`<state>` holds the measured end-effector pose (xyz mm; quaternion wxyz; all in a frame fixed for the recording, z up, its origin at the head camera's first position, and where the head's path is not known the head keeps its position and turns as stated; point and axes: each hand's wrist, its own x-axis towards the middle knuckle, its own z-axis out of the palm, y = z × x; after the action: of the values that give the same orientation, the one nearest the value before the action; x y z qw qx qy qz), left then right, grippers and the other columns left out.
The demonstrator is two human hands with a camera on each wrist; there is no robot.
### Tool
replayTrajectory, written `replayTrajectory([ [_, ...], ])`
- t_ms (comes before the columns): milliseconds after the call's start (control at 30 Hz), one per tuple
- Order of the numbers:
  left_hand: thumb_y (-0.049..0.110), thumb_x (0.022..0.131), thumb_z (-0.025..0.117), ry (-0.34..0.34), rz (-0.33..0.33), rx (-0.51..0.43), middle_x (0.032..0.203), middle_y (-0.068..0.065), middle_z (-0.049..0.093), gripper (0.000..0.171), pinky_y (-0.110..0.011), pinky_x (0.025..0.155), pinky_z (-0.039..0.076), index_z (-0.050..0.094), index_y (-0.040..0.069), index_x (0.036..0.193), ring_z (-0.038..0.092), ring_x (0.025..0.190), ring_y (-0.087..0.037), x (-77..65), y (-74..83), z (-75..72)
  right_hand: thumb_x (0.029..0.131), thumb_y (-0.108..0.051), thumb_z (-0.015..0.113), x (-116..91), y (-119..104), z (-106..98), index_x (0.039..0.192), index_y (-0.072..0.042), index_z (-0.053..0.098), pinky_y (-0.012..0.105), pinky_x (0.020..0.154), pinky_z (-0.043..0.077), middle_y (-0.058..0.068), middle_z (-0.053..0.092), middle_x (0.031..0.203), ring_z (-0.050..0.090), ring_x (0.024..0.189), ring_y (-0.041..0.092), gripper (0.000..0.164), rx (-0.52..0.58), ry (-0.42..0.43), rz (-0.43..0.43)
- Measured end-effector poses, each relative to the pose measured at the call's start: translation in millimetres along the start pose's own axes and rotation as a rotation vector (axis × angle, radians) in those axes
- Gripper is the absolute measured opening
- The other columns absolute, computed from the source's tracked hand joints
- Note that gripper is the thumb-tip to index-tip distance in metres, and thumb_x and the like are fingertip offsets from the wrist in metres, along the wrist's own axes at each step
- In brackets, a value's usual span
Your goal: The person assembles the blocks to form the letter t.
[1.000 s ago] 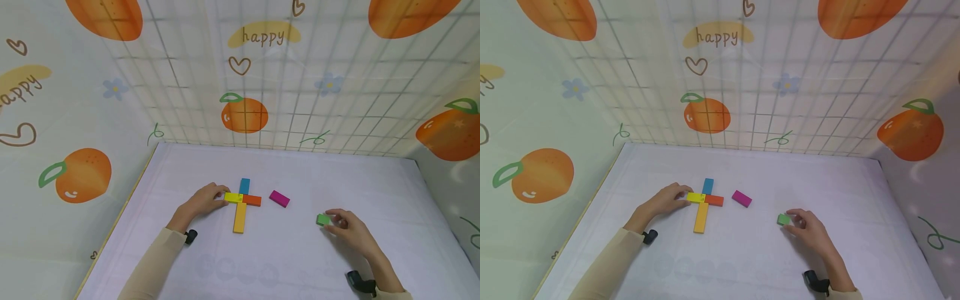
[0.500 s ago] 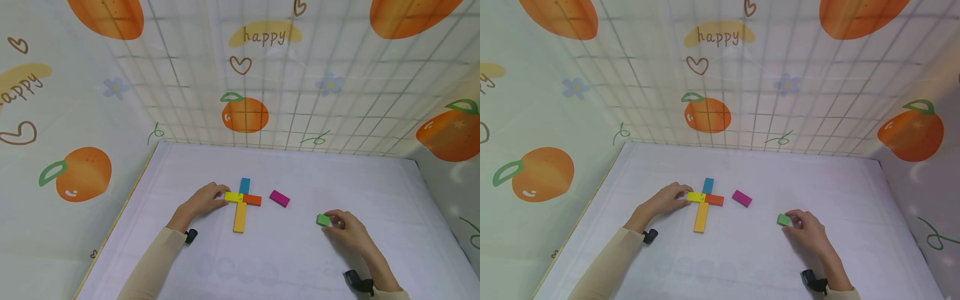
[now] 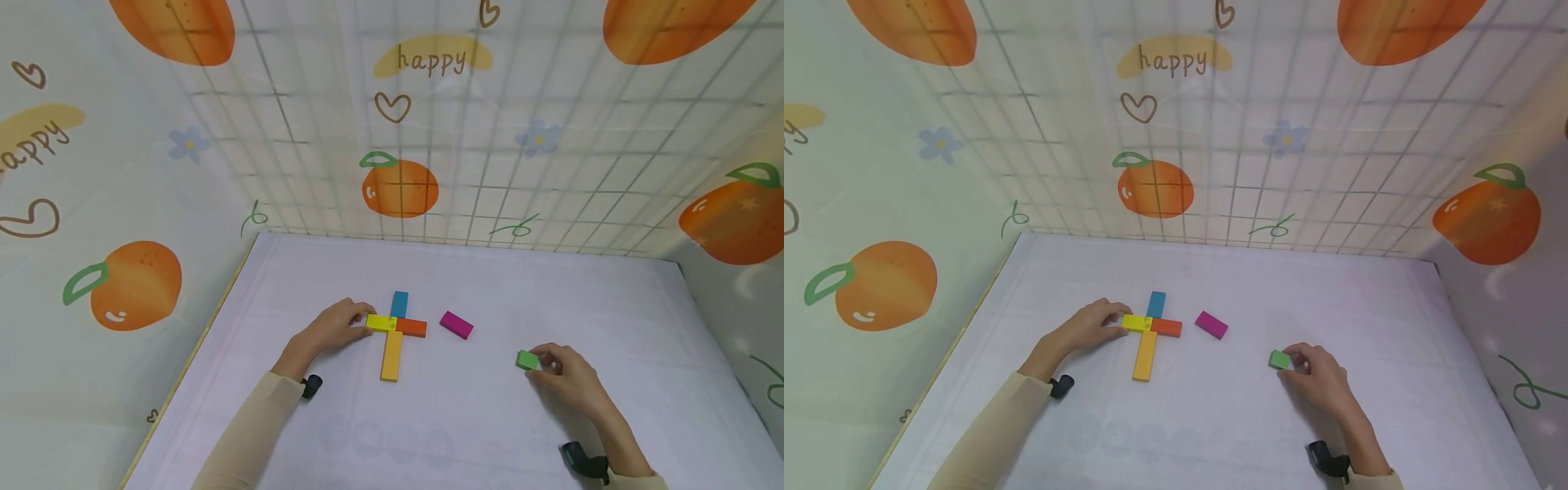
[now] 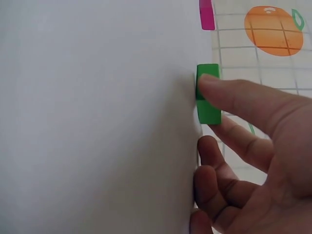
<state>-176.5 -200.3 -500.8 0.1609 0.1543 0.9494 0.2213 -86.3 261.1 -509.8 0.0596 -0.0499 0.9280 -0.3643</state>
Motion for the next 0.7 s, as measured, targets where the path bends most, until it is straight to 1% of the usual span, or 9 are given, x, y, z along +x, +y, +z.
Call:
replayTrajectory([
  [233, 0.034, 0.091, 0.076, -0.004, -0.003, -0.005, 0.093, 0.003, 0.053, 0.040, -0.031, 0.071, 0.045, 0.065, 0.027, 0.129, 0.051, 0.083, -0.017, -0.9, 1.0, -1.2, 0.083, -0.018, 0.083, -0.4, -1.0, 0.6, 0.116, -0.006, 0.068, 0.035, 0.063, 0.036, 0.007, 0.060, 0.097, 0.046, 0.078, 0.021, 0.038, -0.002, -0.009, 0.016],
  [400, 0.034, 0.091, 0.076, -0.001, 0.001, -0.007, 0.092, 0.002, 0.053, 0.040, -0.032, 0.070, 0.045, 0.065, 0.027, 0.129, 0.051, 0.083, -0.018, -1.3, 1.4, -1.9, 0.082, -0.022, 0.084, -0.3, -5.6, 3.5, 0.116, -0.007, 0.068, 0.035, 0.062, 0.037, 0.007, 0.061, 0.098, 0.046, 0.078, 0.021, 0.040, 0.015, -0.019, 0.028],
  [700, 0.034, 0.091, 0.075, 0.008, 0.004, -0.012, 0.093, 0.003, 0.053, 0.039, -0.032, 0.071, 0.045, 0.065, 0.027, 0.128, 0.050, 0.083, -0.017, -1.6, 0.4, -1.3, 0.082, -0.020, 0.084, 3.5, -18.2, 15.4, 0.114, -0.012, 0.070, 0.030, 0.061, 0.039, 0.003, 0.059, 0.095, 0.047, 0.078, 0.019, 0.036, 0.023, -0.024, -0.043],
])
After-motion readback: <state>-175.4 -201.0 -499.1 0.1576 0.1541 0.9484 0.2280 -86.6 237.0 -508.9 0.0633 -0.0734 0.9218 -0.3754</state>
